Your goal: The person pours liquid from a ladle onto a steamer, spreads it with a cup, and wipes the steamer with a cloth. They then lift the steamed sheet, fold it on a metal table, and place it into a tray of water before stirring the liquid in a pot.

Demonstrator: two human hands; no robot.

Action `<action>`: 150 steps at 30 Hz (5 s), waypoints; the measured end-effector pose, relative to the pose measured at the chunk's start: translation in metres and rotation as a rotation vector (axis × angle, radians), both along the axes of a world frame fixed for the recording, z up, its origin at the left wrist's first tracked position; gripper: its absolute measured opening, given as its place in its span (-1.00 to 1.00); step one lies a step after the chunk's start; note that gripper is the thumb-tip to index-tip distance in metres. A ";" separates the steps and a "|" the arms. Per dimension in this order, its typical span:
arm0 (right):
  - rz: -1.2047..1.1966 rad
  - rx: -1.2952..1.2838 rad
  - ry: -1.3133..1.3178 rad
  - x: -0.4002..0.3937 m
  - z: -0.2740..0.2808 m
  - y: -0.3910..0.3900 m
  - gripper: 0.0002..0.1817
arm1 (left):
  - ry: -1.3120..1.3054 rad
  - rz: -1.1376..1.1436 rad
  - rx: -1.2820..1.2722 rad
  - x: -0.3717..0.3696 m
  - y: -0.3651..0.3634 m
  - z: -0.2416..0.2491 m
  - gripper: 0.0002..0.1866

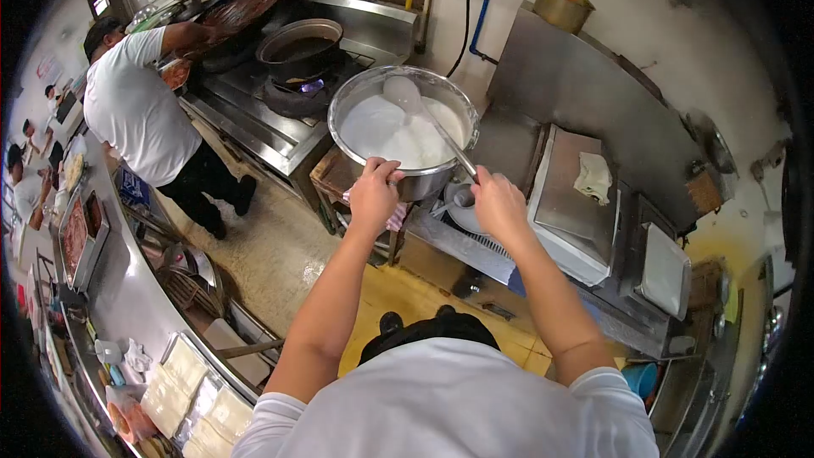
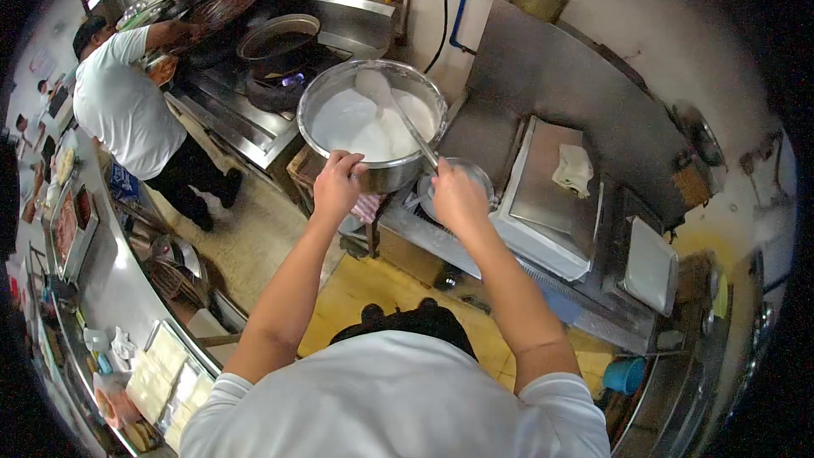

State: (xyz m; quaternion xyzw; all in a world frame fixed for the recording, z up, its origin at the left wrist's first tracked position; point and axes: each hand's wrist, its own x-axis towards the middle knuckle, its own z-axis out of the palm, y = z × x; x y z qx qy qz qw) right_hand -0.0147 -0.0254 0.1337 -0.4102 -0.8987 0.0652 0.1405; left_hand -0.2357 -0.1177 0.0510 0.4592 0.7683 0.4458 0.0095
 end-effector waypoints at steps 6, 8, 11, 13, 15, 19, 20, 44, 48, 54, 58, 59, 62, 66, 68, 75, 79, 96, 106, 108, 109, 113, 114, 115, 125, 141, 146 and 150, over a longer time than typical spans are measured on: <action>0.055 -0.094 -0.081 -0.029 0.016 0.026 -0.74 | 0.076 0.036 0.057 0.000 0.004 -0.006 -0.80; 0.079 -0.119 -0.055 -0.036 0.017 0.033 -0.73 | 0.067 0.038 0.051 0.002 0.004 -0.005 -0.75; 0.109 -0.160 0.085 -0.037 0.009 0.037 -0.68 | 0.072 0.042 0.043 0.006 0.005 -0.006 -0.73; 0.133 -0.198 0.265 -0.028 0.009 0.036 -0.54 | 0.088 0.041 0.022 0.005 0.008 -0.011 -0.73; 0.178 -0.208 0.414 -0.008 -0.002 0.041 -0.42 | 0.059 0.047 0.020 0.011 0.012 -0.012 -0.69; 0.113 -0.294 0.471 0.067 -0.028 0.058 -0.32 | 0.008 0.038 0.203 0.072 0.015 -0.011 -0.67; 0.087 -0.327 0.458 0.092 -0.035 0.063 -0.31 | -0.048 0.002 0.250 0.100 0.016 -0.006 -0.68; -0.592 -0.350 0.091 0.356 -0.109 0.399 -0.38 | -0.557 -0.332 -0.371 0.406 0.098 -0.071 -0.75; -0.624 -0.361 0.273 0.347 -0.139 0.414 -0.43 | -0.549 -0.214 -0.376 0.406 0.085 -0.061 -0.77; -0.711 -0.351 0.317 0.342 -0.132 0.401 -0.50 | -0.548 -0.165 -0.341 0.400 0.070 -0.054 -0.77; -0.729 -0.291 0.343 0.339 -0.131 0.394 -0.54 | -0.579 -0.079 -0.304 0.396 0.048 -0.052 -0.77; -0.728 -0.283 0.356 0.340 -0.125 0.390 -0.55 | -0.570 -0.056 -0.290 0.394 0.039 -0.054 -0.77; -0.683 -0.220 0.455 0.344 -0.107 0.368 -0.55 | -0.601 -0.006 -0.242 0.388 0.015 -0.062 -0.76; -0.597 -0.030 0.556 0.342 -0.076 0.332 -0.60 | -0.565 0.045 -0.234 0.378 -0.008 -0.049 -0.76; -0.537 0.045 0.591 0.335 -0.038 0.302 -0.61 | -0.554 0.064 -0.152 0.371 -0.016 -0.044 -0.76; -0.157 0.153 0.944 0.283 0.060 0.181 -0.67 | -0.503 0.140 0.064 0.340 -0.068 0.009 -0.77; 0.095 0.248 1.024 0.248 0.084 0.108 -0.69 | -0.484 0.248 0.202 0.332 -0.132 0.034 -0.76; 1.196 0.206 0.803 0.101 0.077 -0.300 -0.73 | -0.423 1.043 0.537 0.449 -0.540 0.007 -0.73; 1.773 -0.133 0.629 -0.005 0.008 -0.463 -0.74 | -0.377 1.548 0.672 0.505 -0.538 -0.036 -0.71; 1.872 -0.184 0.558 -0.020 -0.015 -0.499 -0.74 | -0.353 1.656 0.686 0.508 -0.534 -0.037 -0.73; 1.913 -0.196 0.510 -0.021 -0.025 -0.515 -0.75 | -0.346 1.702 0.696 0.513 -0.530 -0.037 -0.74; 2.014 -0.298 0.291 -0.011 -0.062 -0.590 -0.75 | -0.314 1.897 0.785 0.541 -0.530 -0.040 -0.73; 2.036 -0.316 0.237 -0.007 -0.069 -0.606 -0.76 | -0.306 1.936 0.801 0.546 -0.528 -0.041 -0.72; 2.056 -0.334 0.180 -0.004 -0.075 -0.622 -0.76 | -0.301 1.975 0.815 0.549 -0.525 -0.041 -0.72; 2.128 -0.426 -0.178 0.016 -0.132 -0.716 -0.73 | -0.261 2.325 0.820 0.566 -0.488 -0.035 -0.70; 2.106 -0.436 -0.311 -0.014 -0.163 -0.750 -0.67 | -0.280 2.395 0.880 0.531 -0.484 -0.030 -0.72; 2.111 -0.473 -0.310 -0.014 -0.163 -0.750 -0.61 | -0.287 2.285 0.831 0.511 -0.502 -0.031 -0.72; 2.115 -0.499 -0.232 -0.017 -0.150 -0.727 -0.55 | -0.363 2.115 0.777 0.499 -0.518 -0.038 -0.73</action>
